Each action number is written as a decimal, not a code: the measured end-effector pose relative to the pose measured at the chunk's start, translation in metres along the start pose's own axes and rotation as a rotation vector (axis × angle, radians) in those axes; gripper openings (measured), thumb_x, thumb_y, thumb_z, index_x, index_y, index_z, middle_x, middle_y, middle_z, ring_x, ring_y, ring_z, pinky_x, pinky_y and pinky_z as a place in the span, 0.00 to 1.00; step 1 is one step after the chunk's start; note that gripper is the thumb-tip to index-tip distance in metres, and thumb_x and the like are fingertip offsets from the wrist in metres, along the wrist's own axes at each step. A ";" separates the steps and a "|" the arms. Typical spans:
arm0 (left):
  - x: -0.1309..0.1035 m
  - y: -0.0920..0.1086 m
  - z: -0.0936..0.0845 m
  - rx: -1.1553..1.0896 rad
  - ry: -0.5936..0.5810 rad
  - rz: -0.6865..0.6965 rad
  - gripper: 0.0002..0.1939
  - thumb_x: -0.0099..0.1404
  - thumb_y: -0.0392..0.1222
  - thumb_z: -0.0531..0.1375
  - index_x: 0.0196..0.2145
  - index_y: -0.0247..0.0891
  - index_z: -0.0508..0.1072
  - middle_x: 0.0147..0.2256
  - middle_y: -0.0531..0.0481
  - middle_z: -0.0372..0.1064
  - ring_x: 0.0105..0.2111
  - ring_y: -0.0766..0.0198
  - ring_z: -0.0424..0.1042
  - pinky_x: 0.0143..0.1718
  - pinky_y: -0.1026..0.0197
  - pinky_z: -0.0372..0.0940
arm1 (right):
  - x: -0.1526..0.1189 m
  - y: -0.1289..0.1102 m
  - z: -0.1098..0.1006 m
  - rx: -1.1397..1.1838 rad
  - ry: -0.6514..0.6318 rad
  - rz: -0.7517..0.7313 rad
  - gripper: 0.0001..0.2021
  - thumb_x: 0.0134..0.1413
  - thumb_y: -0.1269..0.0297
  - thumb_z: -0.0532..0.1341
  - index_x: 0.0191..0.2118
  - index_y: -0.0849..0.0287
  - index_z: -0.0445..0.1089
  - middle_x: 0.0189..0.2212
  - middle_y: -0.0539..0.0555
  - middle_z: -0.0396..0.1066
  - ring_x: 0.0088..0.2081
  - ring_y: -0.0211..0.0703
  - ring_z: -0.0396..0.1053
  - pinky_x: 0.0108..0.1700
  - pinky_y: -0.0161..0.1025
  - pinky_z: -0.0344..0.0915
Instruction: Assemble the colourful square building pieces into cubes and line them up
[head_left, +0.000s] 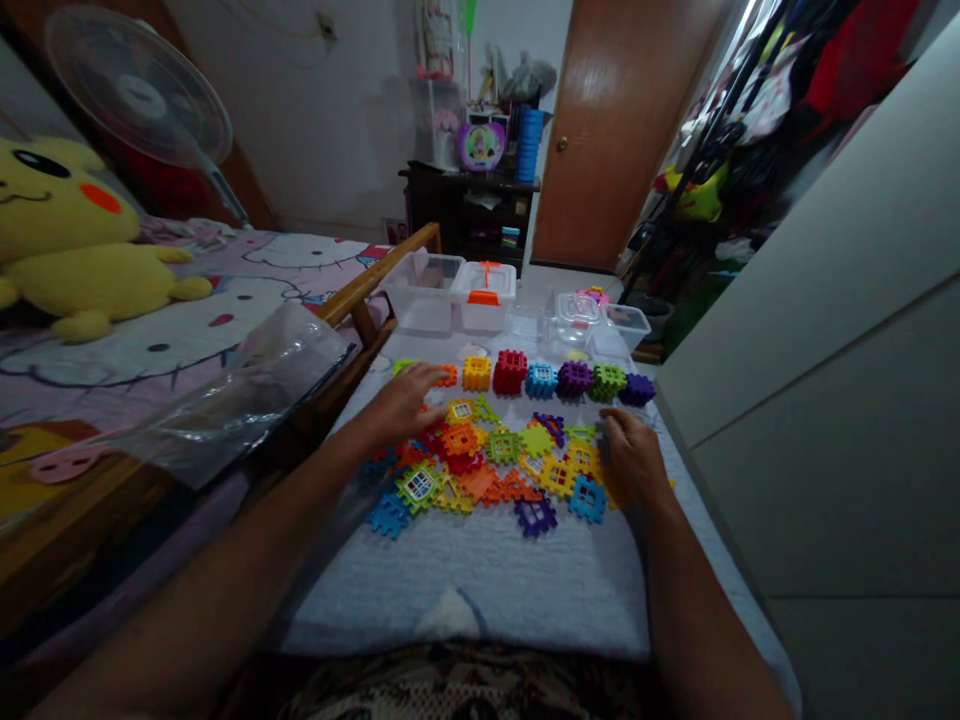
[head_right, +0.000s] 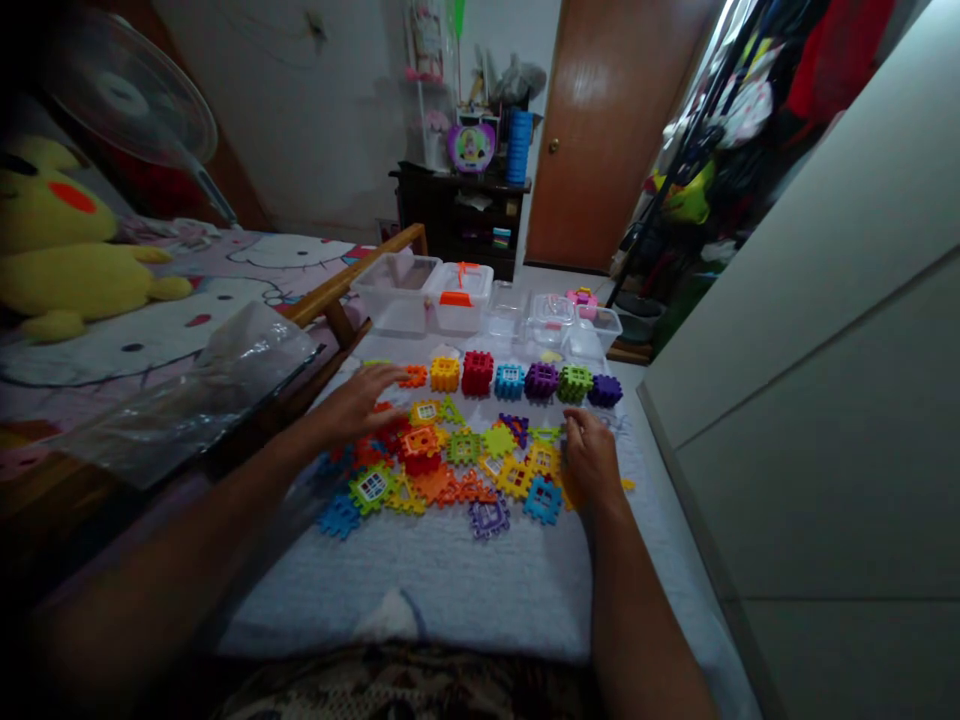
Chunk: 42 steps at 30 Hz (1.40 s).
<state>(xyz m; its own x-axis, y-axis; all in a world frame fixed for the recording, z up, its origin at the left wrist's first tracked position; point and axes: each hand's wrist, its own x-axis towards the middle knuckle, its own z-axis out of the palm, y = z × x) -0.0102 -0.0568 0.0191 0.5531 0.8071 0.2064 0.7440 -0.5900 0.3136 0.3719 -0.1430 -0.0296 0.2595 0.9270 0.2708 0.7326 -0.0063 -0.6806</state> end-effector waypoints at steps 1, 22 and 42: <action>-0.007 0.015 0.004 -0.023 -0.011 0.031 0.23 0.61 0.45 0.61 0.54 0.40 0.69 0.57 0.41 0.67 0.59 0.49 0.63 0.63 0.46 0.56 | 0.000 0.000 -0.002 0.008 -0.002 0.004 0.19 0.59 0.56 0.51 0.42 0.60 0.76 0.42 0.61 0.77 0.45 0.51 0.72 0.50 0.46 0.65; -0.027 0.081 0.064 -0.133 -0.045 0.139 0.15 0.63 0.39 0.61 0.48 0.40 0.74 0.51 0.40 0.70 0.53 0.49 0.68 0.58 0.46 0.64 | -0.007 -0.011 -0.008 -0.175 -0.361 -0.056 0.10 0.47 0.70 0.59 0.36 0.58 0.75 0.25 0.48 0.71 0.27 0.38 0.65 0.30 0.34 0.57; 0.010 0.155 0.083 -0.087 -0.186 0.414 0.20 0.59 0.40 0.65 0.49 0.40 0.70 0.51 0.42 0.71 0.56 0.48 0.64 0.58 0.46 0.59 | -0.005 -0.005 -0.009 0.174 -0.296 -0.010 0.07 0.40 0.67 0.56 0.30 0.56 0.67 0.23 0.46 0.65 0.26 0.38 0.62 0.29 0.35 0.58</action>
<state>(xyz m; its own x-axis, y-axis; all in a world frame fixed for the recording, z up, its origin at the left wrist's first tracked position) 0.1422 -0.1416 -0.0069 0.8607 0.4822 0.1635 0.4168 -0.8516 0.3178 0.3725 -0.1510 -0.0219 0.0407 0.9954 0.0862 0.6090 0.0437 -0.7919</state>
